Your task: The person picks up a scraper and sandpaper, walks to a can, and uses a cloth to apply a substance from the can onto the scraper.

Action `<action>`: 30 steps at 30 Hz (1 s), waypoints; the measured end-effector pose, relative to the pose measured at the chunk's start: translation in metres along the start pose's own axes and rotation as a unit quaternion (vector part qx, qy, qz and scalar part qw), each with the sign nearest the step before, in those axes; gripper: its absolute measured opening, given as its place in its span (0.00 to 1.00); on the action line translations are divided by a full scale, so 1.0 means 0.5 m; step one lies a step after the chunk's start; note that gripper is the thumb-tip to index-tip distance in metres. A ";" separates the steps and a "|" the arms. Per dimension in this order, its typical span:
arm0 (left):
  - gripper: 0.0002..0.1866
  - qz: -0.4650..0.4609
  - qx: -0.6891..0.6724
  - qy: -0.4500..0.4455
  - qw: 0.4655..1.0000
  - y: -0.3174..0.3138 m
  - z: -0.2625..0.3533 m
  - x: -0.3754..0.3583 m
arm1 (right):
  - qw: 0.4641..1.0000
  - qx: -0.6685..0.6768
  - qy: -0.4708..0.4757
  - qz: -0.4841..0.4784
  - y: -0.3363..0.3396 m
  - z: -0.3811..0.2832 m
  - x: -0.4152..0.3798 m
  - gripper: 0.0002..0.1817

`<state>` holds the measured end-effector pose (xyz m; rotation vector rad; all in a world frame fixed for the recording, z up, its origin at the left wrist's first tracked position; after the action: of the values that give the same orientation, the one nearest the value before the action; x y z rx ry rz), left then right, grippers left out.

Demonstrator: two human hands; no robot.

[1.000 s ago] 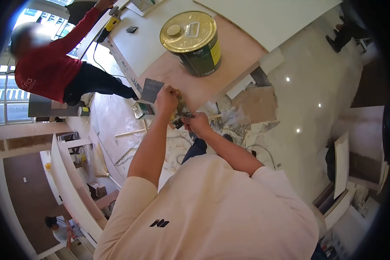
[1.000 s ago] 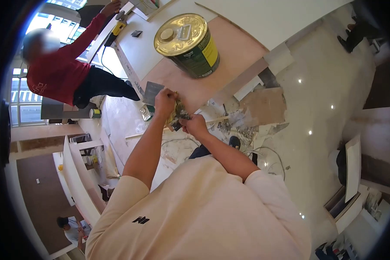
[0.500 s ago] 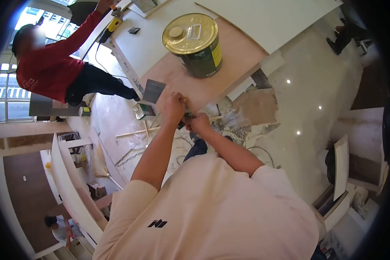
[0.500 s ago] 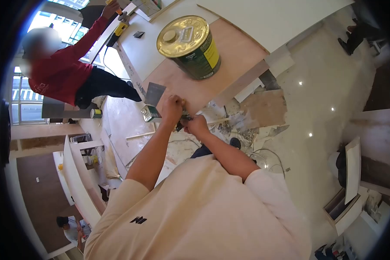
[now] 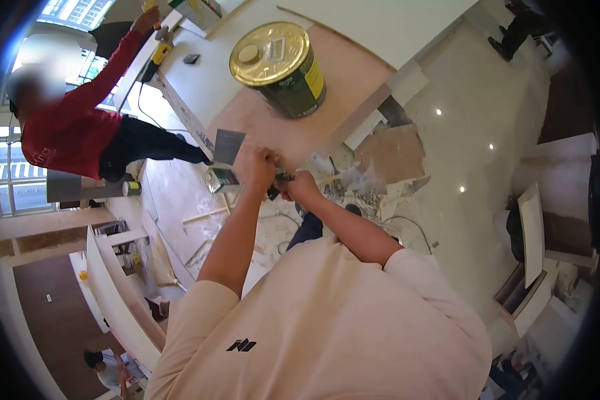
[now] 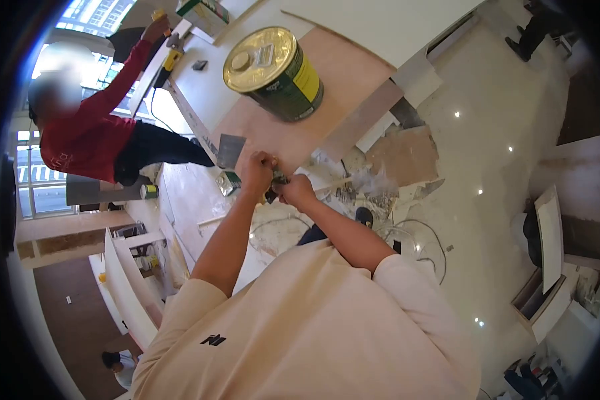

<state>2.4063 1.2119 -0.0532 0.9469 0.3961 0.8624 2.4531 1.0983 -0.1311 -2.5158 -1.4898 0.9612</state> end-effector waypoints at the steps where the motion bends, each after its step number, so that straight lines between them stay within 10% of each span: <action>1: 0.04 0.033 0.004 -0.021 0.999 -0.006 -0.010 0.004 | 0.999 -0.034 -0.016 0.003 0.002 -0.005 -0.002 0.13; 7: 0.05 0.036 -0.035 -0.016 0.999 0.049 -0.026 -0.020 | 0.988 0.131 -0.058 0.057 -0.005 0.021 -0.033 0.16; 11: 0.06 -0.110 -0.048 -0.089 0.989 0.042 0.009 -0.065 | 0.997 0.059 -0.034 0.027 -0.007 0.011 -0.025 0.16; 30: 0.06 -0.056 -0.017 0.029 0.998 -0.015 -0.008 -0.021 | 0.999 -0.022 -0.031 -0.002 0.002 0.011 -0.014 0.15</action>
<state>2.4009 1.2037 -0.0622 0.8618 0.4800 0.7929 2.4488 1.0907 -0.1326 -2.5339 -1.5504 1.0256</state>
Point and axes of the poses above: each hand's wrist, its own x-axis towards the middle knuckle, its own y-axis out of the back of the hand, z = x × y, the point moved 4 cm from there along x, towards the middle knuckle, and after that the axes turned 2 degrees about -y, right-handed, at the moved point
